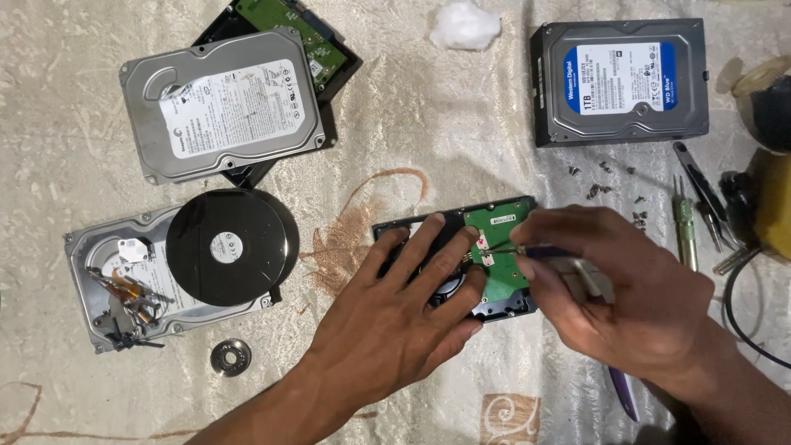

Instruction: Attaching a PCB to a hard drive chassis using a screwdriver and small screws.

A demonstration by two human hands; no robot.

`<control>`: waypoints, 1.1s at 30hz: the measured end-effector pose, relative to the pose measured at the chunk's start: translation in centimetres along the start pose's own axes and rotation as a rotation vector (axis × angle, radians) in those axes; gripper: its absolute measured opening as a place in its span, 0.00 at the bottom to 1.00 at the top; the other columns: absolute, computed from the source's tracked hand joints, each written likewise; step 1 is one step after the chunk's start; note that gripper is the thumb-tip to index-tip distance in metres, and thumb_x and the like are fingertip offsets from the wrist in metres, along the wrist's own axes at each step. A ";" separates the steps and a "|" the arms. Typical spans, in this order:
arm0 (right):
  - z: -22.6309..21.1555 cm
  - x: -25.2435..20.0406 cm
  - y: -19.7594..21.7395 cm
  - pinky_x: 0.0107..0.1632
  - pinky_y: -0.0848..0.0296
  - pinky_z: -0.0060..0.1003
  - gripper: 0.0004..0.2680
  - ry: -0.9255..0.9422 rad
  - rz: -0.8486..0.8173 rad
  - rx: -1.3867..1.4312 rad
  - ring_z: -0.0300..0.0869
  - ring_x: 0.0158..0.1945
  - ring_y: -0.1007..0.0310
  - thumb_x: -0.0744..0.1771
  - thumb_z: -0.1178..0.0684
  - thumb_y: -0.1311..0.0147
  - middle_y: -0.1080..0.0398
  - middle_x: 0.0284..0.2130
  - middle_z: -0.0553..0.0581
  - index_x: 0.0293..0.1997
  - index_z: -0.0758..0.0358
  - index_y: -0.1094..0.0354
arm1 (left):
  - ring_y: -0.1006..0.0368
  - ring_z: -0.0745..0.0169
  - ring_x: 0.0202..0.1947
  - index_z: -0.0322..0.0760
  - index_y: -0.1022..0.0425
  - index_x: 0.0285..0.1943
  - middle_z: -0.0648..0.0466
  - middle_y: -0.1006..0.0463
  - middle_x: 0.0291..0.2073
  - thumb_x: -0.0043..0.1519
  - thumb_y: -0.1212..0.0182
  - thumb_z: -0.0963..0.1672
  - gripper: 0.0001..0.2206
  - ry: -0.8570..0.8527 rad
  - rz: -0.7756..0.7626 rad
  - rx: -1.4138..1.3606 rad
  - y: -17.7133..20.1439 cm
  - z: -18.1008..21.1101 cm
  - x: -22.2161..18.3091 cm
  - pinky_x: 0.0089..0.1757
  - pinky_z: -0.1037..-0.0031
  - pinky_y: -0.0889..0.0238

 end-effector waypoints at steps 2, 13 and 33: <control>-0.9 -0.8 -0.7 0.54 0.24 0.28 0.15 0.182 -0.046 0.006 0.40 0.51 0.21 0.66 0.59 0.39 0.26 0.51 0.56 0.60 0.60 0.34 | 0.36 0.39 0.67 0.43 0.30 0.61 0.45 0.33 0.67 0.67 0.38 0.53 0.20 -0.005 0.010 -0.010 0.2 0.1 0.0 0.59 0.49 0.40; -4.7 0.0 0.7 0.52 0.21 0.32 0.13 0.411 -0.162 -0.042 0.51 0.55 0.21 0.68 0.63 0.48 0.27 0.52 0.66 0.59 0.64 0.37 | 0.35 0.40 0.66 0.42 0.30 0.60 0.45 0.31 0.66 0.67 0.38 0.53 0.20 -0.016 0.030 0.009 0.6 0.1 -0.1 0.59 0.50 0.39; -7.7 2.1 1.9 0.29 0.44 0.42 0.25 0.555 -0.184 -1.046 0.46 0.24 0.40 0.78 0.30 0.53 0.44 0.20 0.50 0.24 0.51 0.43 | 0.35 0.39 0.67 0.42 0.31 0.62 0.44 0.32 0.67 0.67 0.41 0.54 0.20 -0.016 0.028 0.008 0.2 0.2 -0.4 0.59 0.49 0.39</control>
Point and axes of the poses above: each hand's wrist, its own x-axis towards the middle knuckle, its own y-axis out of the back of the hand, z = x × y, the point moved 9 cm from there along x, towards the middle knuckle
